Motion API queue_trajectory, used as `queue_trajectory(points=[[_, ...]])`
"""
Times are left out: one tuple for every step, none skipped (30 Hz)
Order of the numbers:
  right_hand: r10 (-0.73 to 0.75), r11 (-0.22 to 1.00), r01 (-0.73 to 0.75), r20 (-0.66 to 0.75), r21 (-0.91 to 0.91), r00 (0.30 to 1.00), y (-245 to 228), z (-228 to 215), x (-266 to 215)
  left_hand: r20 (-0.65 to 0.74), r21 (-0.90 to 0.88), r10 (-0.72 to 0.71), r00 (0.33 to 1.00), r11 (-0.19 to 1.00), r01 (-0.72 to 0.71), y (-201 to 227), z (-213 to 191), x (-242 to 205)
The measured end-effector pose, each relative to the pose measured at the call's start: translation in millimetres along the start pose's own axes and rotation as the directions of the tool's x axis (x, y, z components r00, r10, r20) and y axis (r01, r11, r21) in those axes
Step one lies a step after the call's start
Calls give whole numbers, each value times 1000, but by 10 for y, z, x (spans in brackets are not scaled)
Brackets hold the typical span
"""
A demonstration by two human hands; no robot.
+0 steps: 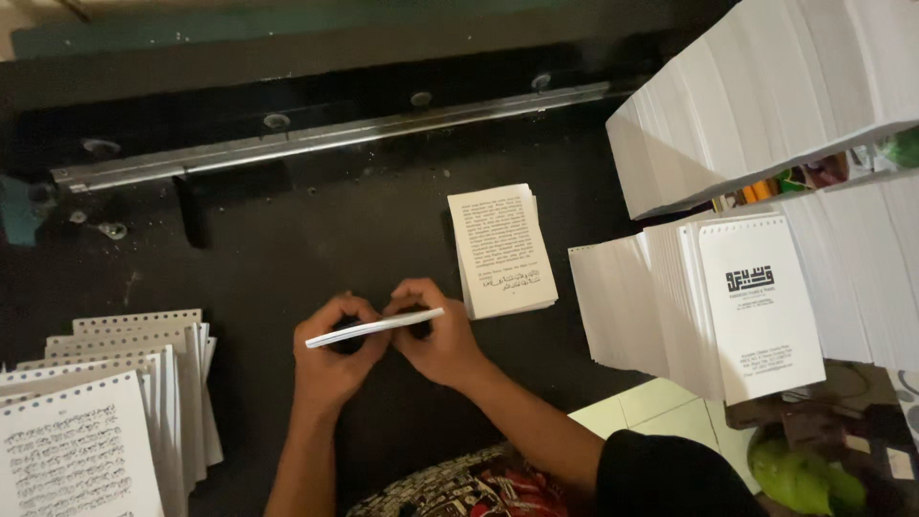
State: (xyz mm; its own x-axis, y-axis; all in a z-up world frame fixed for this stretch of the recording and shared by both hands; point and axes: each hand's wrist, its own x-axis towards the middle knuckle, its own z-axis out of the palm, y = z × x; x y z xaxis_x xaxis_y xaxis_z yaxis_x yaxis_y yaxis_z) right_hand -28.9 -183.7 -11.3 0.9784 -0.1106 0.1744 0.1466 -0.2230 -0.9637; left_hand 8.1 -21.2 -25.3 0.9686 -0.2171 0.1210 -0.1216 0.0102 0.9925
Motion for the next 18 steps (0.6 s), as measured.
queue_trajectory(points=[[-38,999,38,16,15,999,9,-8,3,11,19,5,1000,1000,-5,-10,-11,-3],[-35,999,35,17,15,999,-23,-23,-10,10,18,2,1000,1000,-2,62,-1,-9],[-33,999,32,27,23,999,-57,-31,-10,10,8,1,1000,1000,-1,138,0,-4],[-30,999,29,36,31,999,-92,-37,-9,10,-3,0,1000,1000,0,216,-1,0],[-31,999,29,38,31,999,-106,-29,-6,7,-2,-1,1000,1000,1,219,-15,-9],[-32,999,31,41,25,999,-120,-21,-4,17,7,8,1000,1000,-8,221,-30,-21],[-31,999,30,45,20,999,-135,-8,-18,27,17,15,1000,1000,-15,225,-47,-49],[-30,999,29,48,21,998,-116,-16,-14,24,19,12,1000,1000,-13,223,-37,-41],[-28,1000,27,68,8,997,-95,-22,5,28,22,8,1000,1000,-9,221,-30,-19],[-26,1000,26,87,-5,996,-78,-28,24,32,26,5,999,1000,-5,222,-24,2],[-26,1000,27,90,-5,996,14,-48,-25,29,26,5,1000,1000,-5,236,-38,-3],[-13,999,16,103,-33,995,98,-68,-74,52,56,16,999,998,-19,259,-54,-9],[-13,998,20,117,-59,993,188,-83,-57,71,90,40,997,995,-46,284,-81,39],[-27,998,34,121,-56,992,166,-129,-86,64,94,53,997,994,-58,245,-85,18],[-22,998,29,121,-59,992,144,-155,-128,27,62,-64,998,996,63,208,-107,-26],[-16,998,23,121,-61,993,123,-174,-170,-7,23,-181,983,983,181,170,-137,-69],[-31,998,38,136,-54,990,-64,-206,-155,-26,27,-171,985,985,172,344,-138,-25],[58,998,-59,199,1,978,-248,-237,-143,-50,14,-364,930,931,365,516,-142,14]])
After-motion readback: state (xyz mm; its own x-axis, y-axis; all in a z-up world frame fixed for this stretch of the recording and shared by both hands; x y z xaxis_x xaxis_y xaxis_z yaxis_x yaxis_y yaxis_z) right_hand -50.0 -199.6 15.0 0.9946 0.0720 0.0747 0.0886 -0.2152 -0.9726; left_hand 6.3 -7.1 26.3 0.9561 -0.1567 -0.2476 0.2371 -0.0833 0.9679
